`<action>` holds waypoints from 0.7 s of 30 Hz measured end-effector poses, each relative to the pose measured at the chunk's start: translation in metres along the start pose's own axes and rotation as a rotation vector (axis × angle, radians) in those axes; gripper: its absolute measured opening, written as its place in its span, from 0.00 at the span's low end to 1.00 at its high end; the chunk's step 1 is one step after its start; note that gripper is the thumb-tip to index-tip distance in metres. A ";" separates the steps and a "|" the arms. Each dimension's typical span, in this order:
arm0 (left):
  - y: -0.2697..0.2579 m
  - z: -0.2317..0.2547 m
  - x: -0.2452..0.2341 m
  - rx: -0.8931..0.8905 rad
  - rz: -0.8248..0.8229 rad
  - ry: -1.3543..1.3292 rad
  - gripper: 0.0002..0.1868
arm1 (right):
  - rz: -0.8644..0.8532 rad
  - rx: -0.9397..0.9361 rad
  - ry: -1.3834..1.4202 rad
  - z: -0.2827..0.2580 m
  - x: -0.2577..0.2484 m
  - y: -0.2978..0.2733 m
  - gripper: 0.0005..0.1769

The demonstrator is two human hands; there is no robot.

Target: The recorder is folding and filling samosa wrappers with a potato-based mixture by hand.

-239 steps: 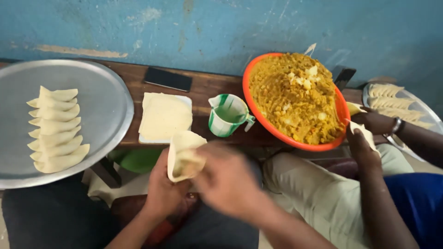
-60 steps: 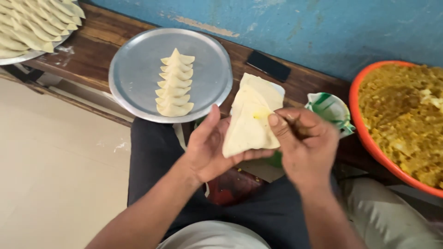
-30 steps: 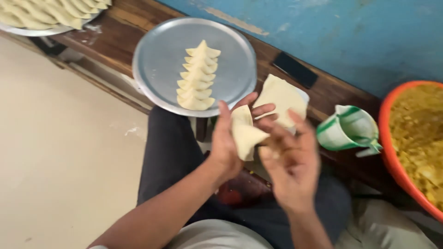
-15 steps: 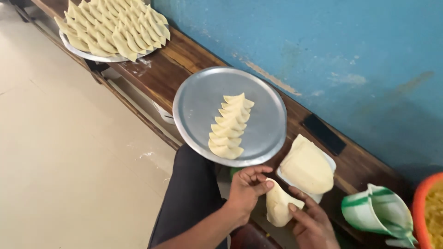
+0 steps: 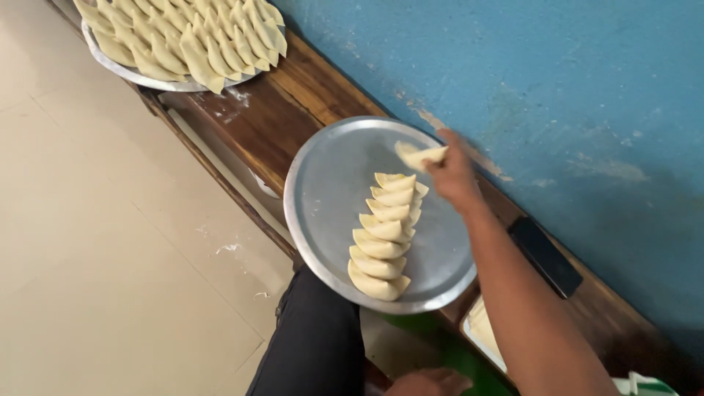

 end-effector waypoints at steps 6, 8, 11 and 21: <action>0.003 0.031 -0.051 -0.154 -0.026 -0.003 0.21 | 0.045 -0.277 -0.220 0.014 -0.026 -0.013 0.19; 0.010 0.067 -0.084 -0.156 -0.143 -0.081 0.25 | 0.181 0.179 0.164 0.017 -0.079 -0.043 0.21; 0.009 0.092 -0.110 -0.160 -0.172 -0.118 0.28 | 0.294 0.239 0.049 0.047 -0.151 -0.106 0.20; 0.011 0.110 -0.121 -0.332 -0.197 -0.090 0.26 | 0.258 0.272 -0.362 0.096 -0.210 -0.195 0.06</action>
Point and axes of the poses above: each hand's wrist, its own y-axis towards the middle knuckle, its own x-axis out of the palm, z = x × y, the point moved 9 cm from there along y, towards the middle knuckle, and after that the axes turned 2 degrees about -y, right-handed, at the moved point
